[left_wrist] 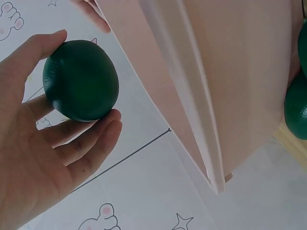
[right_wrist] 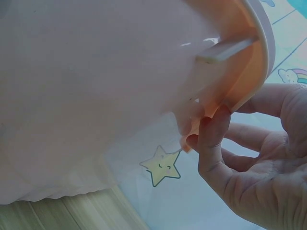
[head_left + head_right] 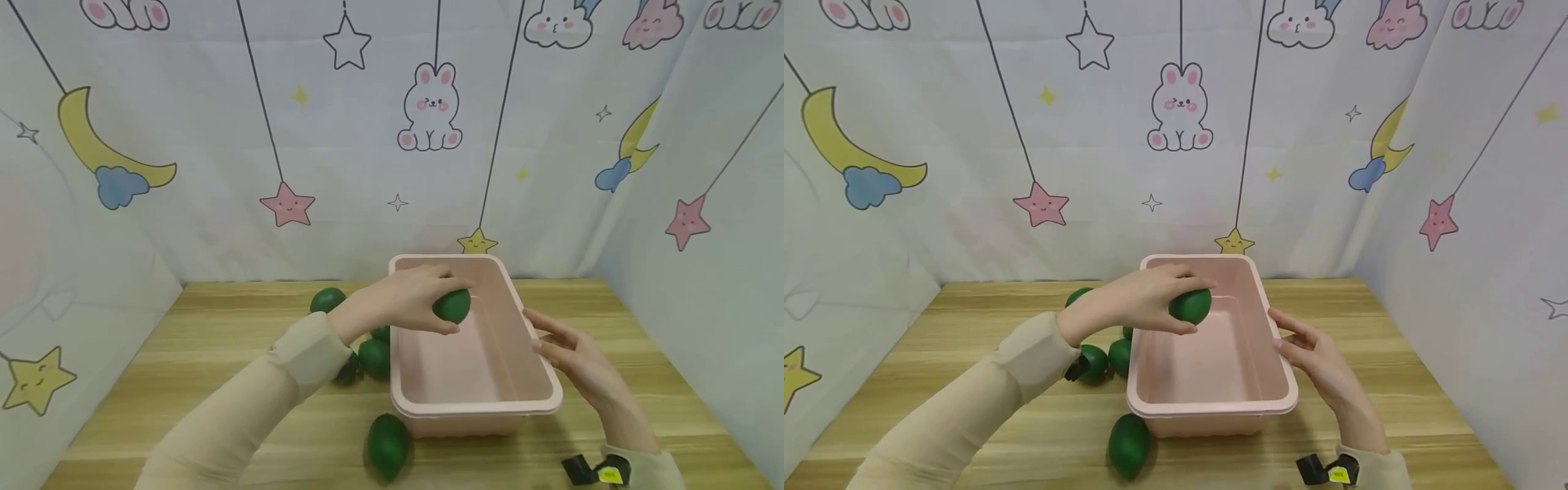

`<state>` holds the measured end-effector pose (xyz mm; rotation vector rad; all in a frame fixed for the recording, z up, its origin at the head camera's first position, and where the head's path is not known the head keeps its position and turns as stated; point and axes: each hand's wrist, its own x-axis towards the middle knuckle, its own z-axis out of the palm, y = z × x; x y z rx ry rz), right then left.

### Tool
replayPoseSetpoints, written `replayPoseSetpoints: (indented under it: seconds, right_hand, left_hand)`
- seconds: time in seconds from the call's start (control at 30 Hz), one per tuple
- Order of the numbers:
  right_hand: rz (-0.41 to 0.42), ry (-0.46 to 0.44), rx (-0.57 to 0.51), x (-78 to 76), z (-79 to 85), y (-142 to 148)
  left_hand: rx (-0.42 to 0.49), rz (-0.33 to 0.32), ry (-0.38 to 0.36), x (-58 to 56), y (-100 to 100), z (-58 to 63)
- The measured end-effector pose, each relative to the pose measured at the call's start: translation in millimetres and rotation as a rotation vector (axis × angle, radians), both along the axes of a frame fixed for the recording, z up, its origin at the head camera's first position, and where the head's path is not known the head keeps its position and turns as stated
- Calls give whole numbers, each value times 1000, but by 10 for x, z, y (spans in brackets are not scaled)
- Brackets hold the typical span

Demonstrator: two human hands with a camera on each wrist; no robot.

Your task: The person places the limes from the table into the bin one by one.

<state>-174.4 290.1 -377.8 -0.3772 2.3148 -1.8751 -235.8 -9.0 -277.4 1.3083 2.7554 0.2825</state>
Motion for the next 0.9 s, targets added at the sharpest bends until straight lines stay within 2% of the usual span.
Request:
replayPoseSetpoints:
  seconds: [0.5, 0.9]
  right_hand:
    - [0, -18, 9, -5, 5, -5]
    - [3, -31, 18, -9, 6, -8]
  left_hand:
    - [-81, -32, 40, -93, 261, 35]
    - [-121, -15, 19, -161, 430, -39]
